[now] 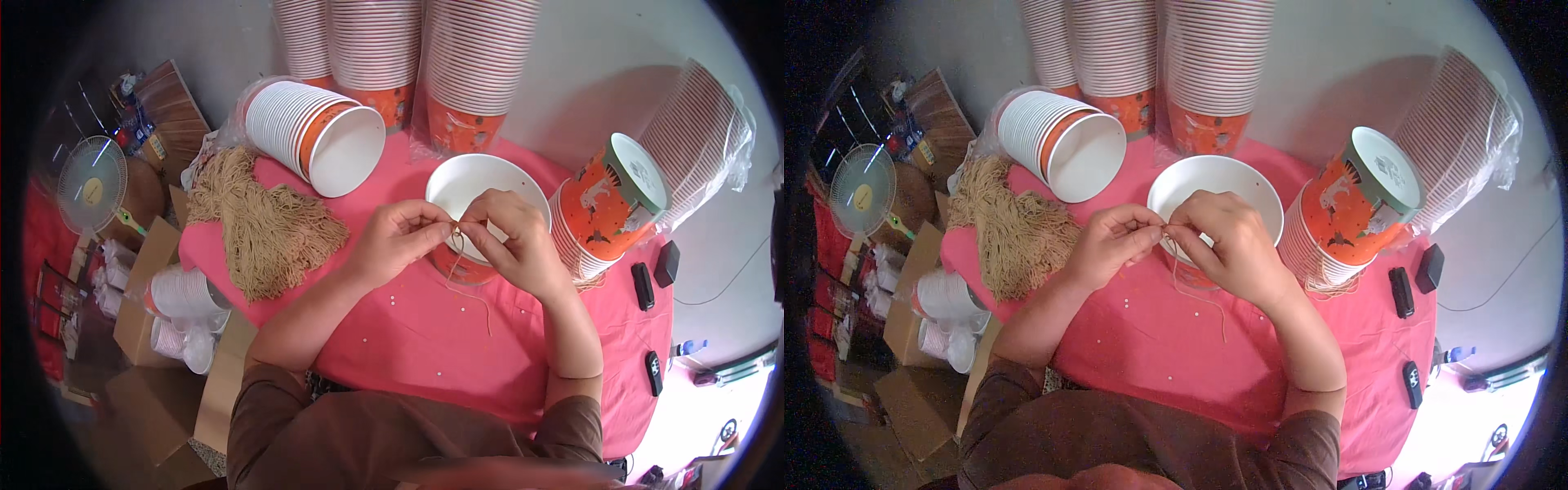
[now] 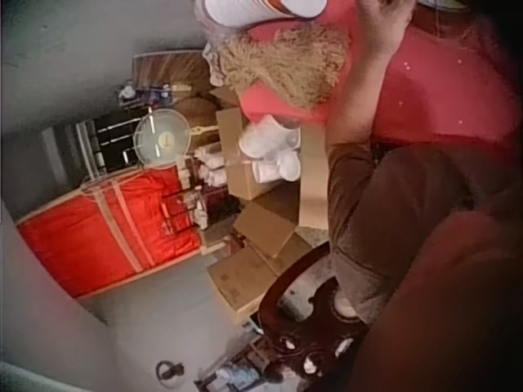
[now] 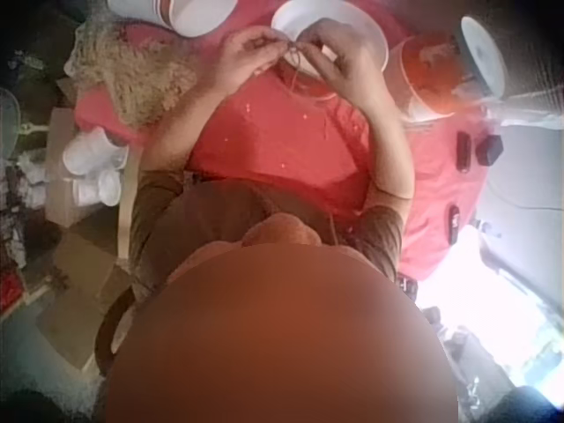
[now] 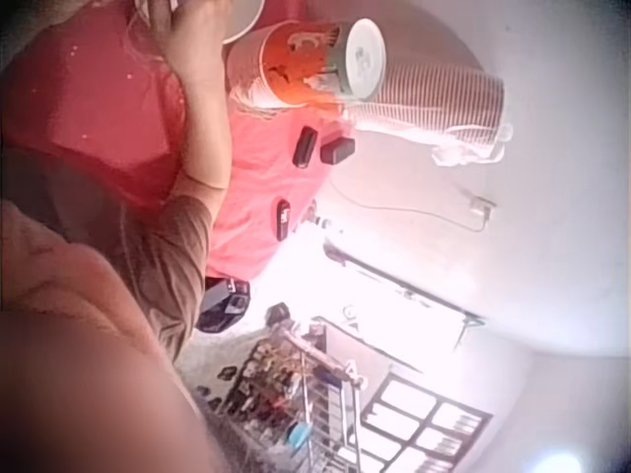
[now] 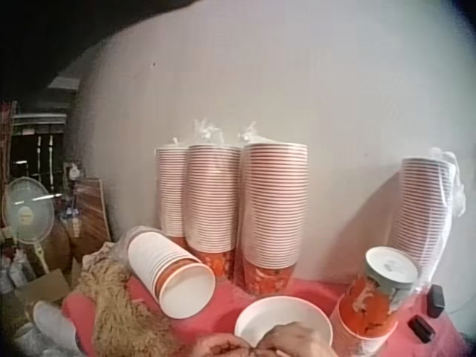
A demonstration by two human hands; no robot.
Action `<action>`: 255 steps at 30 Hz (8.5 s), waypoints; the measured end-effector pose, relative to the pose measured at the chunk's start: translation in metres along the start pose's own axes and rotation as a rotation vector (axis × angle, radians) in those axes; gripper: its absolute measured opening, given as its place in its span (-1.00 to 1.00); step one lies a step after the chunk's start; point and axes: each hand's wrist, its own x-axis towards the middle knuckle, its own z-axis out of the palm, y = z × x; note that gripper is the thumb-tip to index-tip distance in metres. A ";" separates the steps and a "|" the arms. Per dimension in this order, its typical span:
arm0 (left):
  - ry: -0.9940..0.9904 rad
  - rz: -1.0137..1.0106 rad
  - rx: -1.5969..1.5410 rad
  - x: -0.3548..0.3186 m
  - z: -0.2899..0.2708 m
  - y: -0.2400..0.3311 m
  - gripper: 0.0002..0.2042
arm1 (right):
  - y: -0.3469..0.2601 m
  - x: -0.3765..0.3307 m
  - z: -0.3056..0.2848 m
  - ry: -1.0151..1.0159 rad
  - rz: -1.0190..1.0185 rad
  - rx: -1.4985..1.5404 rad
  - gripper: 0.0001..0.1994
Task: Attaching thin strings to the rim of paper buckets for packaging.
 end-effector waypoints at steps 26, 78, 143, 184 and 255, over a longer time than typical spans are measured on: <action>0.022 0.281 0.128 -0.007 0.011 -0.008 -0.92 | -0.003 -0.003 0.002 -0.065 0.182 0.161 -0.93; -0.086 0.207 -0.055 -0.013 0.007 -0.004 -0.90 | -0.008 -0.005 -0.005 -0.320 0.550 0.593 -0.69; 0.069 0.232 0.040 -0.015 0.006 -0.001 -0.89 | -0.004 -0.005 0.012 0.076 -0.112 -0.098 -0.84; 0.223 0.222 0.164 0.000 -0.008 -0.011 -0.94 | 0.005 -0.001 -0.001 0.025 -0.151 -0.355 -0.85; 0.072 0.555 0.767 0.003 -0.009 0.000 -0.90 | -0.005 -0.003 -0.035 0.403 -0.106 -0.342 -0.84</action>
